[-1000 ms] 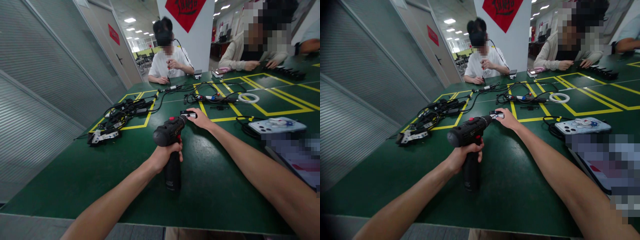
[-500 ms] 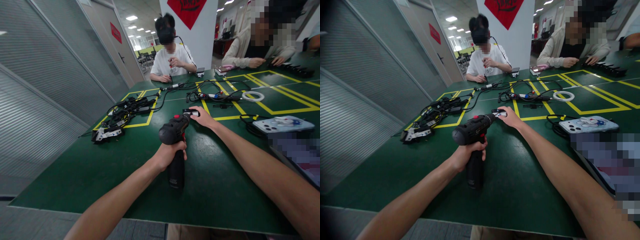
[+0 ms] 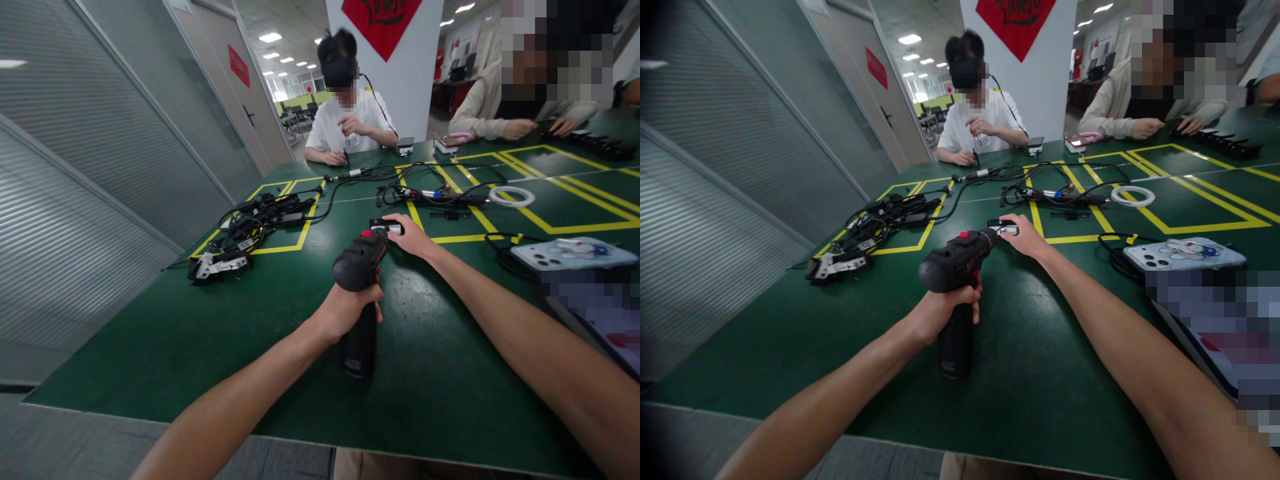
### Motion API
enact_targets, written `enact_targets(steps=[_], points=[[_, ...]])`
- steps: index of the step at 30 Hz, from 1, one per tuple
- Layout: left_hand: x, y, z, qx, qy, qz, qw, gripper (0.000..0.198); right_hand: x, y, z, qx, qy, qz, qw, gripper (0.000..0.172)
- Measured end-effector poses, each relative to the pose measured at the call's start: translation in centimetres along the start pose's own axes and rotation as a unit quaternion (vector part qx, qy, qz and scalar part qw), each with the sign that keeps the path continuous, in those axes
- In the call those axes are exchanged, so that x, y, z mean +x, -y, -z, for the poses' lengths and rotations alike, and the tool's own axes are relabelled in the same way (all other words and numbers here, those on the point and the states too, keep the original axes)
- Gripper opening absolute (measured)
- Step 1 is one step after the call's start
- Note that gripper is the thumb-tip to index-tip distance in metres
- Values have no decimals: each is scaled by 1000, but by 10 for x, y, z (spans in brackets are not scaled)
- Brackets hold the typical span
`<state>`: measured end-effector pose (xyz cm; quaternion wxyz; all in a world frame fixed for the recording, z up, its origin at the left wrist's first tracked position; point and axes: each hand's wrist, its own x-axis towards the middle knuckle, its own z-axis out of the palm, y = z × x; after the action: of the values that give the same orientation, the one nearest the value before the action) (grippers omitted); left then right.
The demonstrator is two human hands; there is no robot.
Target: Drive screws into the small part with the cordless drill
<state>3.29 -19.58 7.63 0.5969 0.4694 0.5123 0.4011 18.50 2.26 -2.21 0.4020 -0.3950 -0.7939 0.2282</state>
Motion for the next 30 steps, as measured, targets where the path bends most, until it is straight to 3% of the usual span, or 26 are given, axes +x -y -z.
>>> enact_targets(steps=[16,22,30], points=[[0,0,4,-11,11,-3,1000,17,2,0,3,13,20,-27,999,45],[1,2,8,-22,12,-2,1000,17,2,-2,2,12,5,-20,1000,57],[1,2,9,-33,10,0,999,15,2,-4,1,9,0,-20,1000,49]])
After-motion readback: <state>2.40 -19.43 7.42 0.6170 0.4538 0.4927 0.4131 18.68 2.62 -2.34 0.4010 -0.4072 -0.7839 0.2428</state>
